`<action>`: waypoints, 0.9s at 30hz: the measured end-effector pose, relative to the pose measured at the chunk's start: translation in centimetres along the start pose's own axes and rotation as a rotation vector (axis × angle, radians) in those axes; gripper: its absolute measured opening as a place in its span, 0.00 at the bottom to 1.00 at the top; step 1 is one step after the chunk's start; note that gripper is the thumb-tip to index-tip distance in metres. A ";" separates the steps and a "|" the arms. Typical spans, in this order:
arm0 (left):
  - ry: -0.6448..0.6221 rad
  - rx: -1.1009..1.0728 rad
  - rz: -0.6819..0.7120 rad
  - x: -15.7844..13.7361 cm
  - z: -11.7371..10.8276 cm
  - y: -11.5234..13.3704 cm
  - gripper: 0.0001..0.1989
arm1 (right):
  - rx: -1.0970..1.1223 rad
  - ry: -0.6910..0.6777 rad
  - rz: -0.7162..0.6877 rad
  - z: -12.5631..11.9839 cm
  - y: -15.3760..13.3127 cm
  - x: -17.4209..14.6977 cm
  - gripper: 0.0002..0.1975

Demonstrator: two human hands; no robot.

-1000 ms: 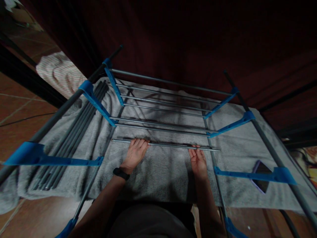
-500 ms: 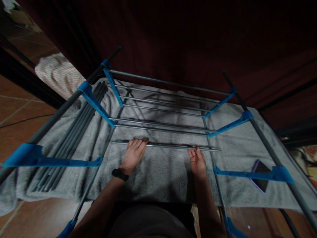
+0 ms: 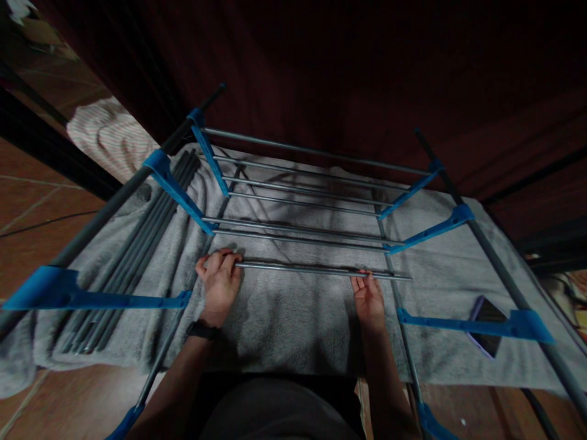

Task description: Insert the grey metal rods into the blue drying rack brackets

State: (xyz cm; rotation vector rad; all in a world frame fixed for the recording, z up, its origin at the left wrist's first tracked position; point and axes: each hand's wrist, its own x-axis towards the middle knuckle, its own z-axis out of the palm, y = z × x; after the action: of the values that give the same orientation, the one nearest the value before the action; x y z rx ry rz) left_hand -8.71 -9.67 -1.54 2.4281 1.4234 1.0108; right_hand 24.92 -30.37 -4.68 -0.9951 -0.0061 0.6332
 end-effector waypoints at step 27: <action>0.428 -1.323 -0.726 5.4 -8.3 5.9 0.06 | -0.029 0.048 -0.002 -0.2 -1.8 -0.1 0.05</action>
State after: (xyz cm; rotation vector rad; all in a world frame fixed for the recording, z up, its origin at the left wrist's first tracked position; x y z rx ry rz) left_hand -7.90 -10.11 9.96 0.7278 0.9788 1.5423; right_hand 25.82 -31.22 -3.33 -1.0383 0.0260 0.6086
